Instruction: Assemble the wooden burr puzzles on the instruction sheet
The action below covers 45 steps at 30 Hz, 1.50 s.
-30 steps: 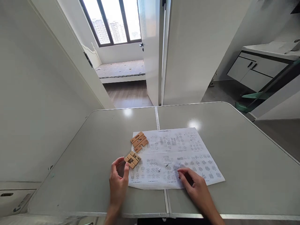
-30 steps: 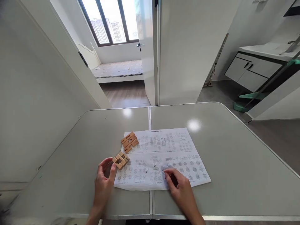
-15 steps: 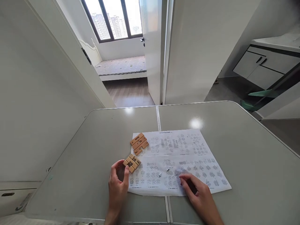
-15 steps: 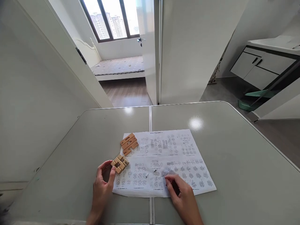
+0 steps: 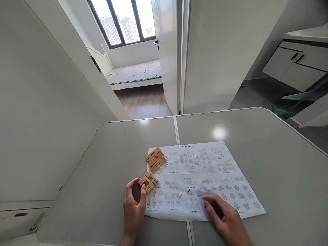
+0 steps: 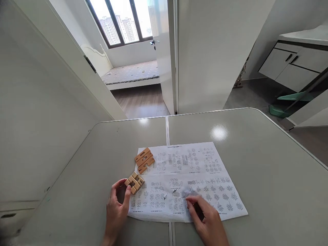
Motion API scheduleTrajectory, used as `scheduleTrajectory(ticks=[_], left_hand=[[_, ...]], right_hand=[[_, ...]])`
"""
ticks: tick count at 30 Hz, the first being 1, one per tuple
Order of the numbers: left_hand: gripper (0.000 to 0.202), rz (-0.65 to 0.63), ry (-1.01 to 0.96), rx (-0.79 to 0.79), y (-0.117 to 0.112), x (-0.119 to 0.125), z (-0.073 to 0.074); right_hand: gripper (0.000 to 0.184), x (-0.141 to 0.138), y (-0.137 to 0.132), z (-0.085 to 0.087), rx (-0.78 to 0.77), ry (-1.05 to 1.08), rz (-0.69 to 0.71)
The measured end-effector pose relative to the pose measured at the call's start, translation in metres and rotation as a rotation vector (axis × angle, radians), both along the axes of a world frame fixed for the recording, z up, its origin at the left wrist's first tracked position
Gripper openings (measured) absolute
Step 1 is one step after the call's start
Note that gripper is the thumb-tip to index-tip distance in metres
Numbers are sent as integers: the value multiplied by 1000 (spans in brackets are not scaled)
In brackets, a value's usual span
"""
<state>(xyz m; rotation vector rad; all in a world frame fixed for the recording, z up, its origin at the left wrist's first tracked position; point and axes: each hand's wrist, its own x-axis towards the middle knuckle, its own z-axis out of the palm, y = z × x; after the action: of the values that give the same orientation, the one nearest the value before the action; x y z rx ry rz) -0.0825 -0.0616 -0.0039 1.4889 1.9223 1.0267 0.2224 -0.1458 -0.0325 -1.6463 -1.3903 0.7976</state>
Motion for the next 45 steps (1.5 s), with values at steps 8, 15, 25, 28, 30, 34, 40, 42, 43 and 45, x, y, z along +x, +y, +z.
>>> scheduleTrajectory(ticks=[8, 15, 25, 28, 30, 34, 40, 42, 43, 45], left_hand=[[44, 14, 22, 3, 2, 0, -2], [46, 32, 22, -14, 2, 2, 1], [46, 38, 14, -24, 3, 4, 3], [45, 28, 24, -27, 3, 1, 1], [44, 20, 41, -18, 3, 0, 0], [34, -24, 175, 155, 5, 1, 0], [33, -245, 359, 308, 38, 16, 12], [40, -297, 387, 242, 58, 18, 14], [43, -325, 400, 208, 68, 18, 14], [49, -374, 421, 139, 87, 18, 13]], right_hand=[[27, 3, 1, -3, -2, -1, 45], [25, 7, 1, -7, 2, -9, 59], [36, -2, 2, 1, -8, 53, -41], [38, -5, 2, 1, -16, 69, -68], [39, -7, 2, 1, -17, 76, -84], [39, -7, 2, 0, -13, 74, -87], [34, 2, 4, -4, -2, 29, 11], [33, 4, 5, -4, 11, 7, 30], [33, 4, 6, -4, 15, 1, 32], [34, 4, 6, -4, 20, -3, 29]])
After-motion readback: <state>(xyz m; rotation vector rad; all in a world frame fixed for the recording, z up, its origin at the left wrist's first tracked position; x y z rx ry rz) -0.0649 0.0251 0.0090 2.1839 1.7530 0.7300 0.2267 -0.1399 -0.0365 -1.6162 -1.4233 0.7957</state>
